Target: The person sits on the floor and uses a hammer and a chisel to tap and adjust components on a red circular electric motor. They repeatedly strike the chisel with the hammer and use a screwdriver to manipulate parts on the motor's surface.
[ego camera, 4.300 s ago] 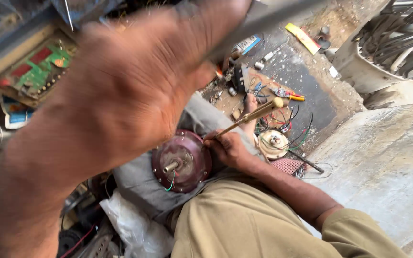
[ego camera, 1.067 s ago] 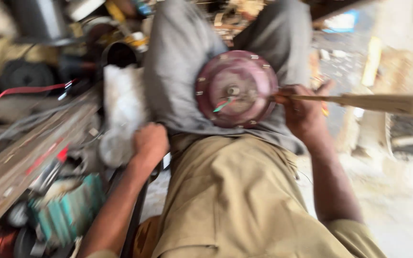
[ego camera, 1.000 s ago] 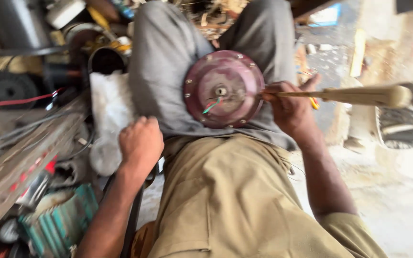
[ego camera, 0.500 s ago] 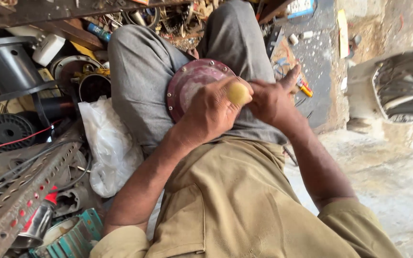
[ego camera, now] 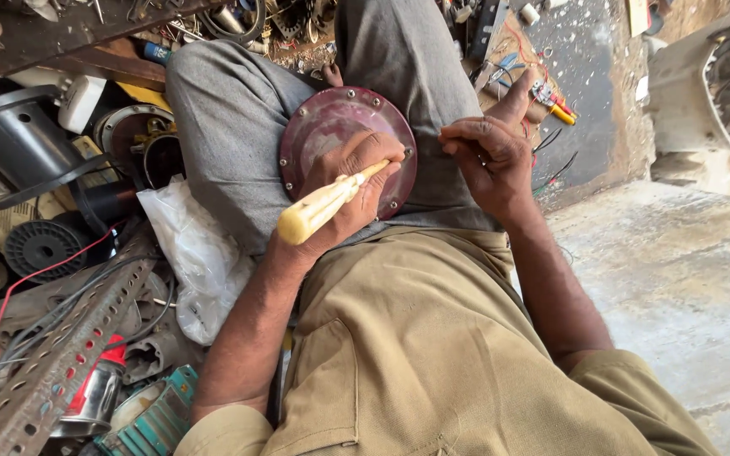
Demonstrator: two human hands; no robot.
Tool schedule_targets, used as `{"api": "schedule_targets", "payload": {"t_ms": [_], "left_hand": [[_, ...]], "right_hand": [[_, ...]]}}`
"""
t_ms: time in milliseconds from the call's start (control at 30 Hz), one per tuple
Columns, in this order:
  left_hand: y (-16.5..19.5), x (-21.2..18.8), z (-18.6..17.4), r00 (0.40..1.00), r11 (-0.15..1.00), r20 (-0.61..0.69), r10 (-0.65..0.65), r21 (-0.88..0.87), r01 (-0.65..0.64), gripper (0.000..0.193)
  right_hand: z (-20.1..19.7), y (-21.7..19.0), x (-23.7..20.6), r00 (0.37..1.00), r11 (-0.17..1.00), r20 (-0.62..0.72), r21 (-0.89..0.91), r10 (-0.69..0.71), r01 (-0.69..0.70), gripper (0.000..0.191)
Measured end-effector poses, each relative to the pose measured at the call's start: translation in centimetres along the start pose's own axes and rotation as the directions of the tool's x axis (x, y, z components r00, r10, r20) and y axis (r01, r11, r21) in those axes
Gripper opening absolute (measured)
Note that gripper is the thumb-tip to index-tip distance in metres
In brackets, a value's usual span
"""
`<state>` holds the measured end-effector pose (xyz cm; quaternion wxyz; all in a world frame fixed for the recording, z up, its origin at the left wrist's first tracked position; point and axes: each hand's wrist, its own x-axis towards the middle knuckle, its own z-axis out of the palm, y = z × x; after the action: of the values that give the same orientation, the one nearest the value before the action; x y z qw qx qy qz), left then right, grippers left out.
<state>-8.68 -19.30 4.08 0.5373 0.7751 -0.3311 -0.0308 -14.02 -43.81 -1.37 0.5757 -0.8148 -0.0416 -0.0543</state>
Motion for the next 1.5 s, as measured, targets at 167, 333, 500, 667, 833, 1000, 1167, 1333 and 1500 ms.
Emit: {"api": "schedule_targets", "payload": {"t_ms": [167, 333, 500, 667, 833, 1000, 1167, 1333, 1500], "left_hand": [[-0.5, -0.1, -0.3, 0.992, 0.990, 0.003, 0.125, 0.071, -0.125, 0.012], [-0.7, -0.3, -0.2, 0.993, 0.991, 0.010, 0.119, 0.056, -0.119, 0.015], [-0.8, -0.5, 0.5, 0.997, 0.995, 0.016, 0.069, 0.065, -0.070, 0.016], [-1.2, -0.2, 1.4, 0.989, 0.995, 0.148, 0.024, 0.093, -0.039, 0.022], [-0.1, -2.2, 1.5, 0.986, 0.955, 0.166, 0.008, -0.295, 0.042, 0.026], [0.2, -4.7, 1.3, 0.969, 0.942, 0.244, -0.050, -0.312, 0.127, 0.026], [-1.3, -3.8, 1.9, 0.961, 0.960, 0.263, -0.085, -0.235, 0.149, 0.026], [-1.7, -2.2, 2.7, 0.961, 0.980, 0.260, -0.092, -0.147, 0.133, 0.026], [-2.0, -1.7, 3.2, 0.960, 0.985, 0.253, -0.118, -0.091, 0.145, 0.026]], "right_hand": [[-0.4, 0.5, -0.3, 0.999, 0.999, -0.037, 0.032, 0.004, -0.003, 0.020], [-0.3, 1.6, -0.6, 0.997, 0.984, -0.060, 0.179, 0.040, -0.029, 0.017], [-0.6, 0.9, -0.2, 0.994, 0.998, -0.110, 0.056, 0.023, -0.017, 0.010], [0.0, -5.3, 0.8, 0.971, 0.968, -0.106, 0.110, -0.214, 0.225, 0.065], [3.1, -12.3, 2.7, 0.828, 0.808, -0.044, 0.197, -0.559, 0.556, 0.083], [4.5, -14.3, 4.5, 0.850, 0.849, -0.094, 0.059, -0.519, 0.525, 0.039], [4.8, -14.5, 4.9, 0.811, 0.822, -0.170, 0.017, -0.559, 0.570, 0.038], [4.8, -15.2, 5.0, 0.848, 0.853, -0.152, 0.049, -0.509, 0.520, 0.047], [4.2, -16.5, 4.5, 0.835, 0.836, -0.108, 0.051, -0.540, 0.547, 0.028]]}}
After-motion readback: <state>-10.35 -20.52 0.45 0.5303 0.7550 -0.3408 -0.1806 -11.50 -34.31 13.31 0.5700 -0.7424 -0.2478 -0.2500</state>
